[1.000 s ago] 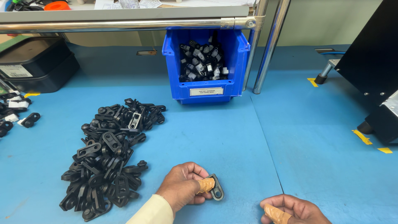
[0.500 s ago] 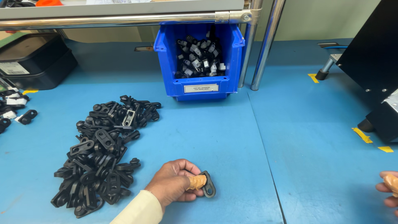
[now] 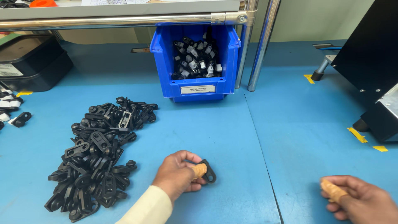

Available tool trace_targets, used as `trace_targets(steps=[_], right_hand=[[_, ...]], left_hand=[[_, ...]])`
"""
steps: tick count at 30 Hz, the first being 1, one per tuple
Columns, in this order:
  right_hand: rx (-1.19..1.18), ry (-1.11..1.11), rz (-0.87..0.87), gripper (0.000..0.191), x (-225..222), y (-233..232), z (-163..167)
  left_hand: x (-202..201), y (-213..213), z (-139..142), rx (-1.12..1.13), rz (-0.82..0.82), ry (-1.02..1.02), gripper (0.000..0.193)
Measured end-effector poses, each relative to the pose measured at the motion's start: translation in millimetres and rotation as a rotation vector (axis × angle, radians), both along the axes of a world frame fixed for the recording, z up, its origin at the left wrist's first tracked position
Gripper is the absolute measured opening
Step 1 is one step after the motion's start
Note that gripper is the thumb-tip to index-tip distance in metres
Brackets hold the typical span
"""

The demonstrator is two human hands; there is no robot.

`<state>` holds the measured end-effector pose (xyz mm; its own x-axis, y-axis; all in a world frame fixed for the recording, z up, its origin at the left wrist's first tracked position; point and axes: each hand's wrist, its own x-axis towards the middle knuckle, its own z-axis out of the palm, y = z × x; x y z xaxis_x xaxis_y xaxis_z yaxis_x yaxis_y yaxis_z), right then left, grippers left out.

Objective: The person repeatedly picks a black plastic bracket and a white plastic insert, aligns them, and presses them together to form an assembled unit. The assembled units are placed into a blue bin on the table. The process is repeated multiple times with consistent hand motions.

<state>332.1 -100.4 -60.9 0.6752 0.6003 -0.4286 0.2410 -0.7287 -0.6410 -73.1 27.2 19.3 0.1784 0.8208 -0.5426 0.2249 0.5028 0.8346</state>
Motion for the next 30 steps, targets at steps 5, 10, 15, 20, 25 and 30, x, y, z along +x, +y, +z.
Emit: trace_targets(steps=[5, 10, 15, 20, 25, 30], right_hand=[[0.036, 0.192, 0.147, 0.034, -68, -1, 5], [0.078, 0.437, 0.213, 0.052, -85, -1, 6], [0.035, 0.263, 0.147, 0.04, -81, -3, 7], [0.063, 0.273, 0.097, 0.03, -77, -5, 9], [-0.012, 0.147, 0.045, 0.025, -85, -7, 13], [-0.058, -0.123, 0.052, 0.028, -77, -5, 22]], left_hand=[[8, 1, -7, 0.067, -0.099, 0.025, 0.019], [6, 3, -1, -0.034, -0.037, -0.035, 0.026], [9, 2, 8, 0.05, -0.075, 0.034, 0.02], [14, 1, 15, 0.155, -0.17, 0.103, 0.017], [18, 0, 20, 0.227, -0.235, 0.21, 0.022], [17, -5, 24, 0.195, -0.175, 0.197, 0.019]])
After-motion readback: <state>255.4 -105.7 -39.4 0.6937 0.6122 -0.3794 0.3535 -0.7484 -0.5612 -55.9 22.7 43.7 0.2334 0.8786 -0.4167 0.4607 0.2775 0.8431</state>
